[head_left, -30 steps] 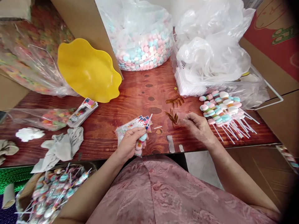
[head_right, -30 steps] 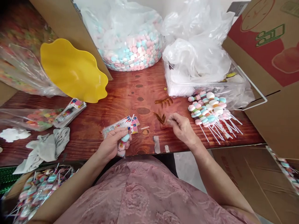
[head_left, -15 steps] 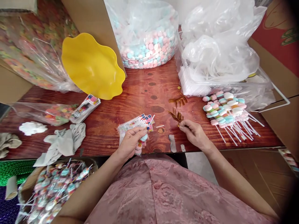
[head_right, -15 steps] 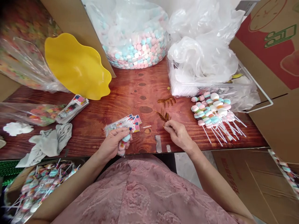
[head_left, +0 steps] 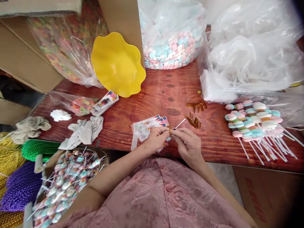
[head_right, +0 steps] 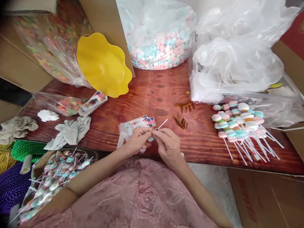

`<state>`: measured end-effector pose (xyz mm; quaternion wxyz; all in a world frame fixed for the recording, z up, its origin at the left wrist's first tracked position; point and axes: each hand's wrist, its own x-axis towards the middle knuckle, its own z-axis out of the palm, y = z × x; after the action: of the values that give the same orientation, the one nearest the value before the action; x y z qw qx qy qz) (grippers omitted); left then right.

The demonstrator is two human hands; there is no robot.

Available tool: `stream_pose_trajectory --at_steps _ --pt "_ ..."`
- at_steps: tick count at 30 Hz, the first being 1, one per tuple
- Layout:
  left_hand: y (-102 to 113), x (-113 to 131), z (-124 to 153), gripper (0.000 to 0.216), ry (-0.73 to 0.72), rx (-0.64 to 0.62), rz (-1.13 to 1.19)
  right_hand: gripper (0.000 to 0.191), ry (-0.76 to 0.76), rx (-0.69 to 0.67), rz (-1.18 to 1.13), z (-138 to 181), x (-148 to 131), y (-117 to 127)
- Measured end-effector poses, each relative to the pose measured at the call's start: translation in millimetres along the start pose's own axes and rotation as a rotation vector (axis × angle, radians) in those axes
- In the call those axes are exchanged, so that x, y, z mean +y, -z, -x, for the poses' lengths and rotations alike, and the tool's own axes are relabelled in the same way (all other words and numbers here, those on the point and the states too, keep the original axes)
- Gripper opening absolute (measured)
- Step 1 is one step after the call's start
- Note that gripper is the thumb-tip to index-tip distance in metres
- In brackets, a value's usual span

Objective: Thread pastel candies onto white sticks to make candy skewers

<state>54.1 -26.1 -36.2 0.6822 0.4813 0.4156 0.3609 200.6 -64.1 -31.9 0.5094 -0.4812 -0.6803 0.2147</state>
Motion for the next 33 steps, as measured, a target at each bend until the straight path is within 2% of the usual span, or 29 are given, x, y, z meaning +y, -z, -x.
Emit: stream_pose_trajectory --at_steps 5,10,15,22,28,33 --pt "13.6 2.9 9.8 0.019 0.047 -0.036 -0.057 0.030 0.062 -0.048 0.085 2.6 16.2 -3.9" --pt "18.2 0.9 9.4 0.028 -0.037 0.011 -0.118 0.027 0.050 -0.094 0.070 1.3 22.0 -7.5" --pt "17.8 1.7 9.2 0.033 0.045 0.047 -0.078 0.038 -0.109 0.053 0.013 6.7 17.4 -17.2" --pt "15.7 1.3 8.8 0.033 0.078 0.002 -0.028 0.027 -0.401 0.292 -0.381 8.5 13.1 -23.5" --pt "11.4 -4.2 7.1 0.034 0.036 -0.004 -0.007 0.013 -0.413 0.221 -0.368 13.0 10.7 -20.0" --pt "9.7 -4.7 4.5 0.033 -0.039 -0.038 -0.093 0.013 -0.480 0.038 -0.392 12.7 17.3 -9.1"
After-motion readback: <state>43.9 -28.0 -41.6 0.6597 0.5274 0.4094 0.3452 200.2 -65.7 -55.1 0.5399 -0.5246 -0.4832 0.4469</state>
